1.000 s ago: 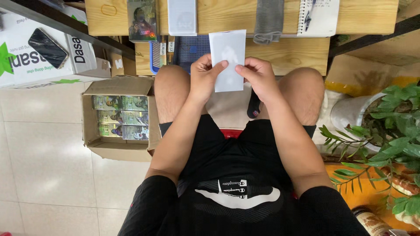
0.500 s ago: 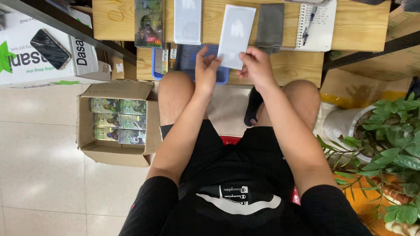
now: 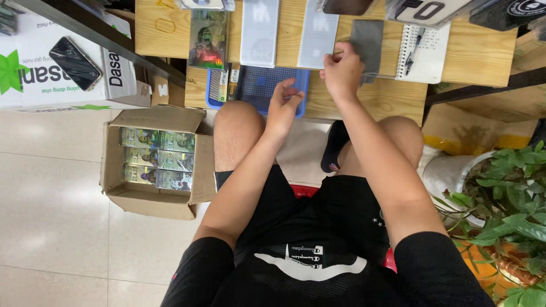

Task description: The person wipes a screen protector box with a cloth, removes a screen protector from its sleeve, and wipes the protector itself with the cloth.

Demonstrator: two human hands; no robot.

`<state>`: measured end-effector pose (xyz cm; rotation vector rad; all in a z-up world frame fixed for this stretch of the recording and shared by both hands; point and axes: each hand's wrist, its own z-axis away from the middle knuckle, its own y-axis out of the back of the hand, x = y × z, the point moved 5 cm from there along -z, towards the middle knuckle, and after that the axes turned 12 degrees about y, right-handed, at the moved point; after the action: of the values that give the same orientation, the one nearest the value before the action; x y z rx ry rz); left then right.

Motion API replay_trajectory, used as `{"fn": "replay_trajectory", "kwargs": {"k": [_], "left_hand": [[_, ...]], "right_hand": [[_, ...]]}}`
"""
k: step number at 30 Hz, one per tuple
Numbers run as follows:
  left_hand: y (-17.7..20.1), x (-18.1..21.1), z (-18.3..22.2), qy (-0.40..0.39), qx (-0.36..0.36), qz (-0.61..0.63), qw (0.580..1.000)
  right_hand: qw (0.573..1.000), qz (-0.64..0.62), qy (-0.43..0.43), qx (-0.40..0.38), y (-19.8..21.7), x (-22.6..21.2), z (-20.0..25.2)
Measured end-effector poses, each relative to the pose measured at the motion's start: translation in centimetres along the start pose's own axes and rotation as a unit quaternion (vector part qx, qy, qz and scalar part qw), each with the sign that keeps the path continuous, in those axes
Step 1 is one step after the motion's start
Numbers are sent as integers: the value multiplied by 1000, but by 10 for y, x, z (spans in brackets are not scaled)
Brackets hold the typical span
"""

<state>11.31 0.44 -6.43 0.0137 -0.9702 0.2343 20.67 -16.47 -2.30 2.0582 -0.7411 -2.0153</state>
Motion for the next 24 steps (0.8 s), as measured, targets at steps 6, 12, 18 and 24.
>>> {"fn": "replay_trajectory", "kwargs": {"k": [6, 12, 18, 24], "left_hand": [[4, 13, 8, -6, 29, -1, 1000], [49, 88, -3, -130, 215, 7, 968], [47, 126, -44, -131, 350, -417, 828], [46, 137, -56, -93, 298, -466, 828]], "right_hand": [[987, 104, 115, 36, 17, -10, 14], [993, -3, 114, -32, 65, -90, 93], [986, -105, -52, -116, 40, -2, 134], [970, -3, 19, -243, 25, -3, 132]]}}
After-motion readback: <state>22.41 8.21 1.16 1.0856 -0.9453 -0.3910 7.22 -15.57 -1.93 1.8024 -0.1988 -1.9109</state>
